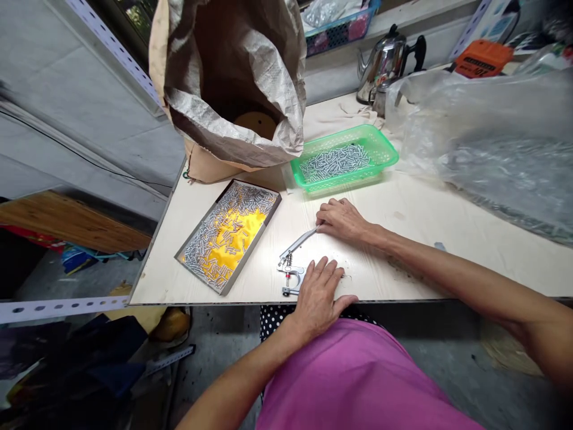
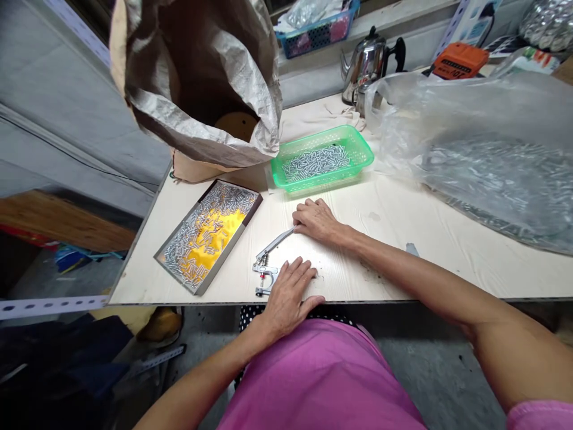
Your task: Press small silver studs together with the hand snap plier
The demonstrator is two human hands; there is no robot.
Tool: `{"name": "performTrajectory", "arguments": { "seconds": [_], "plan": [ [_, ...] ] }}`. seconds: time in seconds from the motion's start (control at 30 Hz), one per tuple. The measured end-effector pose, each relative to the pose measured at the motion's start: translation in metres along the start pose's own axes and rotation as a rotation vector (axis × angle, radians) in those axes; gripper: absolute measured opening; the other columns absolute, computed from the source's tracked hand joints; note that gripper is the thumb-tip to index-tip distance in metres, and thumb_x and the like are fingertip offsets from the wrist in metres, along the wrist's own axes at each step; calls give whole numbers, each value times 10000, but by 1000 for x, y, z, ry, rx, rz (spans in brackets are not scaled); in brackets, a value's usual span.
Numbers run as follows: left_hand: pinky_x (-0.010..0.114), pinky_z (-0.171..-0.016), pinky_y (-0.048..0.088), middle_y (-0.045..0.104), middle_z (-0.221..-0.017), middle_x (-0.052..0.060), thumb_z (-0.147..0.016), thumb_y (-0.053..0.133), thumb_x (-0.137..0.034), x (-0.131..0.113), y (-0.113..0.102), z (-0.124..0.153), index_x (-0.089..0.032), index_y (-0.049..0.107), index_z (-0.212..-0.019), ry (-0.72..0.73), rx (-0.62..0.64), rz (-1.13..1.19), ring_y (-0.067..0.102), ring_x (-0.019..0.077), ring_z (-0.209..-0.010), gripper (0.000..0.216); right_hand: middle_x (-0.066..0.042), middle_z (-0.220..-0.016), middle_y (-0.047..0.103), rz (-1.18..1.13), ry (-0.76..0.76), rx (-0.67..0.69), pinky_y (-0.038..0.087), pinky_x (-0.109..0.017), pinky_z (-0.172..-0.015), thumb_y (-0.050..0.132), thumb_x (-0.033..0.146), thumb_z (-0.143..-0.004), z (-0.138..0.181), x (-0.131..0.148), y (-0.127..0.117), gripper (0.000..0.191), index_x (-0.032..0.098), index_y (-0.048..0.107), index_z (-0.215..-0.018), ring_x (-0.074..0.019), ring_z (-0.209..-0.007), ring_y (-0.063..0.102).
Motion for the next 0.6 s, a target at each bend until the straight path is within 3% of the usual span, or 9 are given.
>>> {"name": "performTrajectory", "arguments": {
  "seconds": [0.07,0.13,0.2,0.33,0.53,0.6],
  "plan": [
    [533,-1174,255,506,-1432,130,-927,491,-537,2,1,0,-160,504,-1320,5,-29,19,321,295,-1427,544,-82,-971,641,21,9,13,303,-350,-748,643,301,-879,-6,5,-5,130,185,691,-909,-249,-942,493],
    [535,-1172,258,504,-1432,137,-924,495,-538,4,3,1,-151,501,-1328,14,-51,32,327,300,-1423,559,-93,-1031,626,18,-91,13,298,-343,-739,643,273,-878,-8,24,-11,153,194,689,-1000,-247,-955,483],
    [523,-1148,307,533,-1397,151,-915,501,-553,5,7,2,-144,516,-1327,8,-51,44,398,312,-1378,581,-81,-1046,613,-10,-305,41,298,-335,-724,641,258,-878,-6,54,-14,166,232,687,-1036,-239,-955,471],
    [489,-1035,445,656,-1211,173,-893,507,-593,6,19,8,-132,591,-1276,-101,-16,56,576,341,-1193,604,-69,-936,608,-33,-676,137,320,-344,-712,665,213,-842,2,112,-8,50,218,685,-796,-222,-906,463],
    [466,-976,493,713,-1091,155,-870,507,-639,2,26,13,-139,680,-1181,-259,54,65,644,352,-1064,614,-62,-894,597,-65,-809,96,357,-361,-820,616,117,-836,-2,133,16,101,190,627,-768,-205,-906,488],
    [472,-975,495,699,-1135,154,-855,535,-639,2,25,14,-141,643,-1240,-265,59,73,641,354,-1068,639,-47,-876,597,-77,-827,117,374,-352,-815,553,89,-868,-6,134,21,129,180,604,-792,-183,-837,504]
  ]
}}
Point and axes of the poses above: each hand's wrist, its own z-axis away from the middle knuckle, its own y-axis out of the palm, x = y × z, the point moved 1 cm from there along -z, towards the middle knuckle
